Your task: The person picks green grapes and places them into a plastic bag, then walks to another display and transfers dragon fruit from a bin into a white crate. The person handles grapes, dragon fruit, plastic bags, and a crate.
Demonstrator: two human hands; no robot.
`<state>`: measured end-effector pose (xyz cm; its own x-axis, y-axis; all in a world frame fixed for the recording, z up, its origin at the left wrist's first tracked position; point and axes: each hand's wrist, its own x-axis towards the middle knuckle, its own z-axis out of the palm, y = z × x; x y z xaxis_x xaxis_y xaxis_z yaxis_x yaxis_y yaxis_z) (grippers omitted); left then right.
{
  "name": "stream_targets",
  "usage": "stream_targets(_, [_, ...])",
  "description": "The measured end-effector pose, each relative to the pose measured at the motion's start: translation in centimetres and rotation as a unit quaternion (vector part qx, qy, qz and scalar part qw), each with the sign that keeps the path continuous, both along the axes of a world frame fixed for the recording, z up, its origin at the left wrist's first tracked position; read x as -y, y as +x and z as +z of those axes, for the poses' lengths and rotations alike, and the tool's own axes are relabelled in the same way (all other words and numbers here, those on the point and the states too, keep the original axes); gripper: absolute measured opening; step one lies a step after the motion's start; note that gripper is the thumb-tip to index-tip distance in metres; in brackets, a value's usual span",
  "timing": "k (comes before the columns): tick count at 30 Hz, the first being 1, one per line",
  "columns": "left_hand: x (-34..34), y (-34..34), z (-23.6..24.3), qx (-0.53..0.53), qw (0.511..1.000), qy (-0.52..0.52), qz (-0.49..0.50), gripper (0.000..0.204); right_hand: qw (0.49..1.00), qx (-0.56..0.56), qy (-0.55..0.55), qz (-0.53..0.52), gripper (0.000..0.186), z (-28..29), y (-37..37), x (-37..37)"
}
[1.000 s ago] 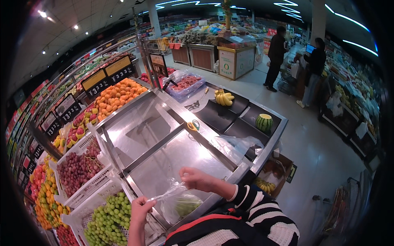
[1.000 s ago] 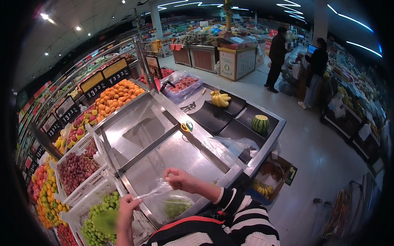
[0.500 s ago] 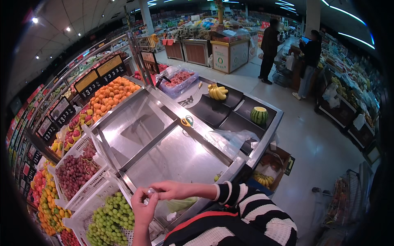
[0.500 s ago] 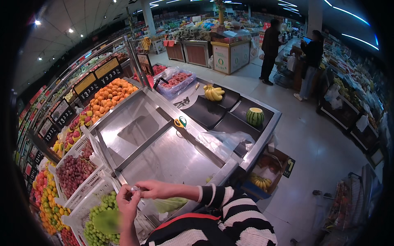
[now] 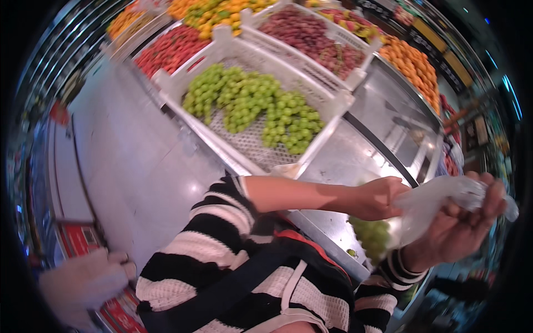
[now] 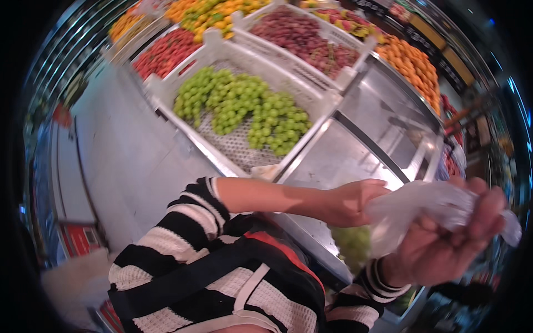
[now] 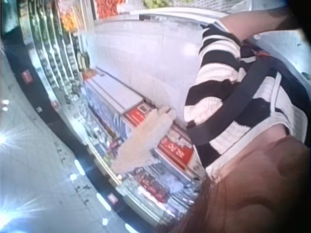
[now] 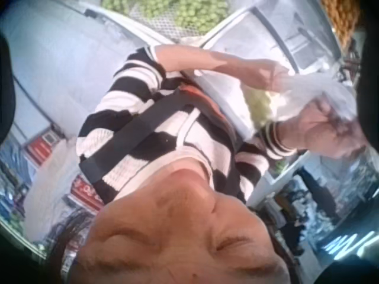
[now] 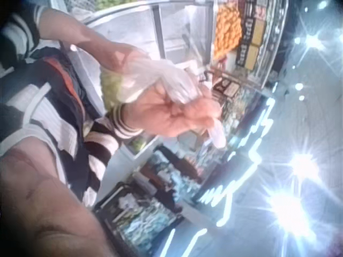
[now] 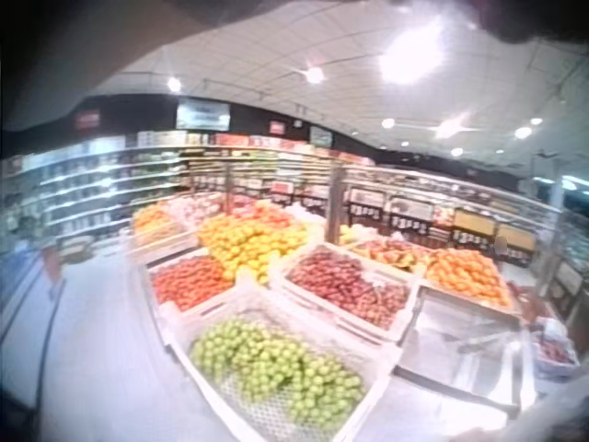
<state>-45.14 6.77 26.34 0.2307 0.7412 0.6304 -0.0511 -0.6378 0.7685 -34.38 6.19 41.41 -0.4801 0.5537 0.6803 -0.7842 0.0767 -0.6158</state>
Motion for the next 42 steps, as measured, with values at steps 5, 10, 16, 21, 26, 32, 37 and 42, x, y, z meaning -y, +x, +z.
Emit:
stream_targets(5, [0.7, -4.2, 5.7, 0.188, 0.981, -0.011, 0.04, 0.042, 0.987, -0.016, 0.159, -0.01, 0.032, 4.0, -1.7, -0.9])
stream_targets(10, [1.1, -11.4, 8.5, 0.224, 0.957, -0.001, 0.186, 0.05, 0.984, 0.064, 0.161, -0.032, 0.035, 2.8, -0.3, -2.9])
stream_targets(16, [2.5, -19.5, 3.5, 0.154, 0.886, -0.033, 0.437, 0.052, 0.992, 0.103, 0.03, -0.07, 0.043, -5.1, -5.6, -4.1])
stream_targets(21, [5.0, -24.2, -5.4, 0.146, 0.834, -0.163, 0.506, 0.054, 0.974, 0.167, -0.098, -0.118, 0.033, -10.3, -6.2, -3.6])
stream_targets(26, [7.1, -28.4, -12.6, 0.104, 0.821, -0.185, 0.53, 0.041, 0.937, 0.216, -0.179, -0.207, 0.023, -16.4, -0.5, -4.6])
stream_targets(32, [8.7, -26.3, -13.0, -0.175, 0.844, -0.372, 0.345, 0.055, 0.826, 0.292, -0.242, -0.418, 0.021, -22.2, 12.5, -4.4])
stream_targets(37, [10.0, -21.2, -8.5, -0.196, 0.865, -0.248, 0.391, 0.079, 0.606, 0.63, -0.144, -0.465, 0.012, -28.3, 20.0, 0.7])
stream_targets(42, [9.1, -15.2, -5.3, -0.205, 0.862, -0.051, 0.461, 0.07, 0.407, 0.781, 0.001, -0.473, 0.025, -35.1, 22.2, 4.4])
